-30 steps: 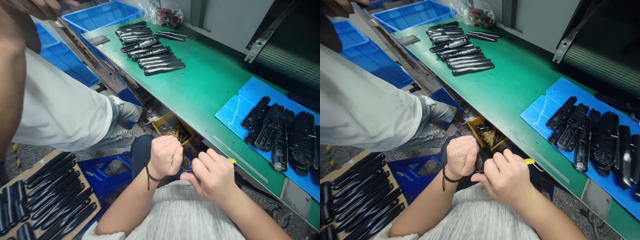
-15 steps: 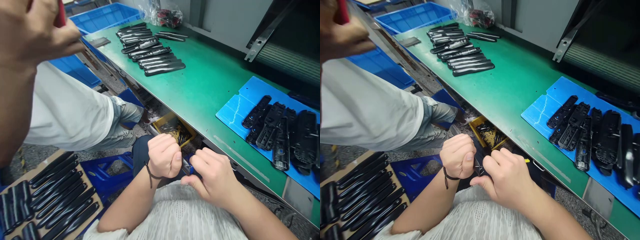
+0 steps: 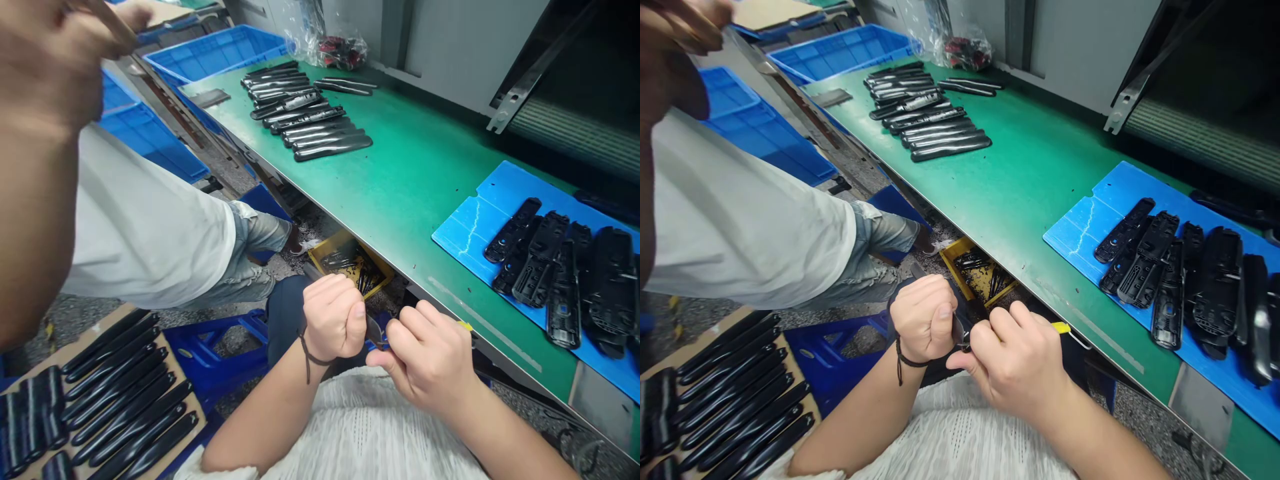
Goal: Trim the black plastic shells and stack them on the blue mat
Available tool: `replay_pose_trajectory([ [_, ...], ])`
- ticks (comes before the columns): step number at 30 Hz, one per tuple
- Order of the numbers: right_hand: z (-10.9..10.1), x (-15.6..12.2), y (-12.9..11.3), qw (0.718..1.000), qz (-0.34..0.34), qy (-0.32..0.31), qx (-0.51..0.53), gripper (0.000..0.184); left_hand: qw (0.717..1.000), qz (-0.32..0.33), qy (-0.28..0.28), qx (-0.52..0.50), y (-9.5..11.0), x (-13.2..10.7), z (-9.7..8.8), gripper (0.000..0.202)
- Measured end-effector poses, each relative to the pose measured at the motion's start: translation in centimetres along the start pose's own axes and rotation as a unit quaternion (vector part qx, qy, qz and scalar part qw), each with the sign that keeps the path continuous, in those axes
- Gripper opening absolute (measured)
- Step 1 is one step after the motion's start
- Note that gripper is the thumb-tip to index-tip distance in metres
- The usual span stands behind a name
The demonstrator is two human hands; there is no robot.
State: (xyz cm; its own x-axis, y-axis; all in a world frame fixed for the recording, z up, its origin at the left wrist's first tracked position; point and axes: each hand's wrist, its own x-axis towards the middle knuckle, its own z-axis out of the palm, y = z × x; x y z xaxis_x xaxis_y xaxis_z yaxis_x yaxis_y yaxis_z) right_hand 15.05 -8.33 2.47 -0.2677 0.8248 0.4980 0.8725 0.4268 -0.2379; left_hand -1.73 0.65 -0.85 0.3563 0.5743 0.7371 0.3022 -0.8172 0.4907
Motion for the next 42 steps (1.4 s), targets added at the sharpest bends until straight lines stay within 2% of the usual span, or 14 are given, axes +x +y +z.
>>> replay_pose_trajectory([
  [5, 0.2, -0.2, -0.2, 0.998, -0.013, 0.047, -0.049, 0.052, 0.999, -0.038, -0.024, -0.01, 0.3, 0.1, 0.1, 0.027],
  [11, 0.7, -0.2, 0.0, 0.991, -0.011, 0.098, -0.087, 0.057, 0.986, -0.126, -0.106, -0.029, 1.2, 0.7, 0.0, 0.04],
  [15, 1.0, -0.4, 1.0, 0.992, -0.035, 0.094, -0.077, 0.053, 0.943, -0.249, -0.22, 0.0, 1.4, 1.3, 0.0, 0.049],
  [18, 0.7, -0.7, 2.0, 0.996, -0.058, 0.068, 0.01, 0.037, 0.914, -0.312, -0.26, 0.011, 1.3, 1.8, -0.1, 0.052],
  [21, 0.1, -0.6, 2.5, 0.997, -0.032, 0.037, 0.064, 0.016, 0.906, -0.329, -0.268, 0.011, 1.2, 2.1, -0.3, 0.051],
  [26, -0.5, 0.5, 2.0, 0.999, 0.016, -0.015, 0.03, 0.051, 0.921, -0.292, -0.258, 0.028, 1.5, 2.3, -0.6, 0.051],
  [31, -0.5, 1.4, 1.9, 0.999, 0.009, -0.034, -0.015, 0.055, 0.928, -0.267, -0.256, 0.044, 1.9, 2.3, -0.7, 0.051],
  [36, -0.4, 1.1, 2.0, 0.998, -0.018, -0.011, -0.058, 0.055, 0.921, -0.289, -0.258, 0.039, 1.9, 2.2, -0.5, 0.051],
  [42, 0.7, 0.4, 2.3, 0.991, -0.028, 0.039, -0.125, 0.054, 0.896, -0.349, -0.274, -0.01, 1.8, 2.0, 0.4, 0.05],
])
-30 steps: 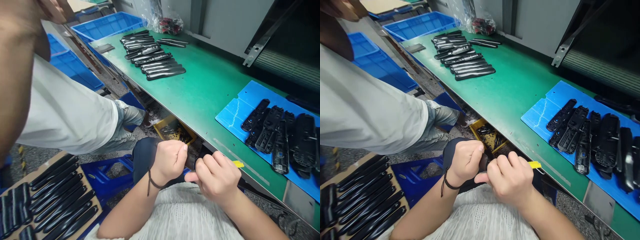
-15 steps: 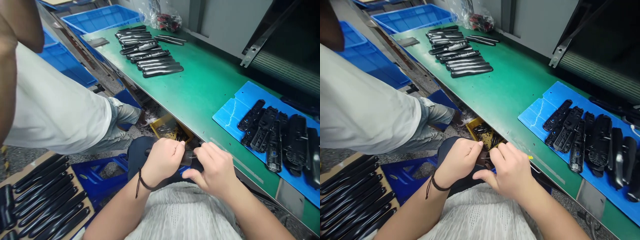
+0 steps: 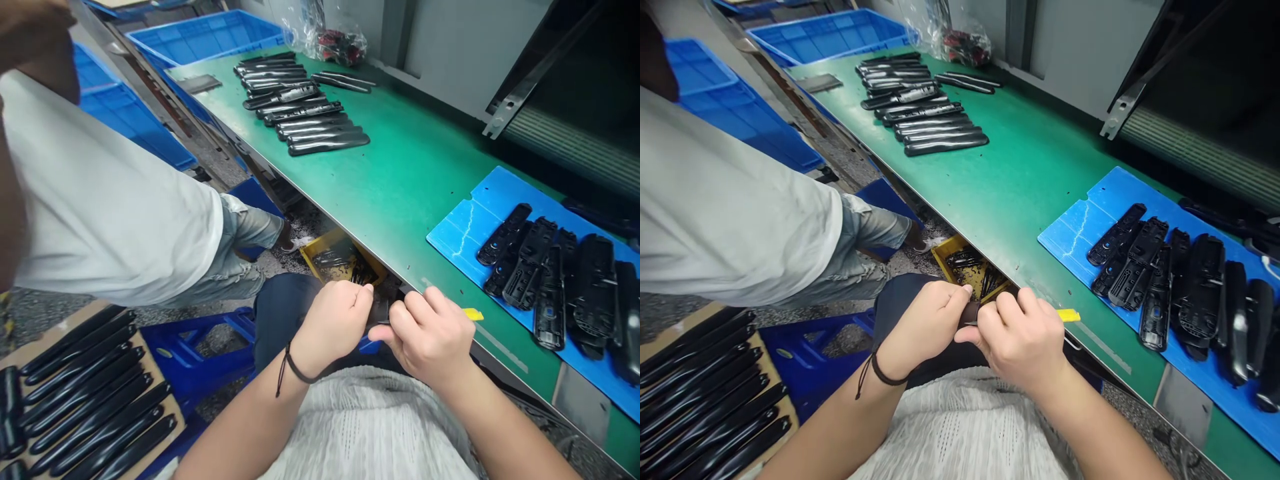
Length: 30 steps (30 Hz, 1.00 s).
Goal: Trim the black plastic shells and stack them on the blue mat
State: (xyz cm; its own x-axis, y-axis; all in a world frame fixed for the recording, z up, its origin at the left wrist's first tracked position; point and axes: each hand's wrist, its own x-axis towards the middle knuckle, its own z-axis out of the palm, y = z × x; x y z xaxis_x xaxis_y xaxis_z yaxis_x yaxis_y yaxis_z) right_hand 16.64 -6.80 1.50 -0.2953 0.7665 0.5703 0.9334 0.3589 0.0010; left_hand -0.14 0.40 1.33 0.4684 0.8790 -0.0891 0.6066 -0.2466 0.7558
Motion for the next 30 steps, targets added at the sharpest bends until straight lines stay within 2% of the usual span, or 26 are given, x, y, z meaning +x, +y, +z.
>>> replay_pose_trajectory([
  [4, 1.0, -0.4, 0.1, 0.999, -0.004, 0.031, -0.04, 0.054, 0.998, -0.033, -0.033, -0.049, -0.1, 0.4, 0.7, 0.049],
  [7, 1.5, -0.7, 0.5, 0.998, -0.015, 0.044, -0.029, 0.05, 0.992, -0.061, -0.064, -0.084, -0.3, 0.7, 1.2, 0.049],
  [9, 1.7, -1.0, 0.8, 0.998, -0.033, 0.057, 0.018, 0.041, 0.988, -0.075, -0.075, -0.113, -0.6, 0.9, 1.4, 0.05],
  [11, 1.6, -1.3, 1.2, 0.994, -0.028, 0.065, 0.08, 0.022, 0.984, -0.088, -0.071, -0.14, -1.1, 1.2, 1.5, 0.052],
  [12, 1.4, -1.4, 1.3, 0.992, -0.008, 0.063, 0.109, 0.009, 0.982, -0.09, -0.069, -0.148, -1.2, 1.3, 1.6, 0.053],
  [13, 1.2, -1.5, 1.4, 0.989, 0.025, 0.055, 0.135, 0.005, 0.982, -0.09, -0.066, -0.149, -1.4, 1.3, 1.6, 0.053],
  [15, 0.6, -1.5, 1.4, 0.978, 0.099, 0.029, 0.181, 0.02, 0.985, -0.09, -0.06, -0.136, -1.4, 1.4, 1.5, 0.052],
  [18, -0.5, -1.1, 0.6, 0.957, 0.149, 0.006, 0.247, 0.016, 0.992, -0.085, -0.029, -0.087, -0.7, 0.9, 1.7, 0.053],
  [20, -1.2, -0.8, -0.1, 0.95, 0.155, 0.007, 0.271, 0.012, 0.998, -0.052, 0.007, -0.033, 0.2, 0.3, 1.8, 0.054],
  [24, -2.6, -0.6, -0.6, 0.921, 0.219, 0.038, 0.321, 0.018, 0.991, 0.085, 0.084, 0.055, 2.4, -1.4, 1.3, 0.05],
  [28, -4.5, -1.4, 0.4, 0.881, 0.273, 0.129, 0.363, 0.019, 0.961, 0.246, 0.055, 0.114, 3.8, -2.6, 0.1, 0.023],
  [30, -5.6, -2.1, 1.1, 0.87, 0.29, 0.18, 0.355, 0.021, 0.934, 0.309, 0.058, 0.171, 3.6, -2.6, -0.1, 0.043],
])
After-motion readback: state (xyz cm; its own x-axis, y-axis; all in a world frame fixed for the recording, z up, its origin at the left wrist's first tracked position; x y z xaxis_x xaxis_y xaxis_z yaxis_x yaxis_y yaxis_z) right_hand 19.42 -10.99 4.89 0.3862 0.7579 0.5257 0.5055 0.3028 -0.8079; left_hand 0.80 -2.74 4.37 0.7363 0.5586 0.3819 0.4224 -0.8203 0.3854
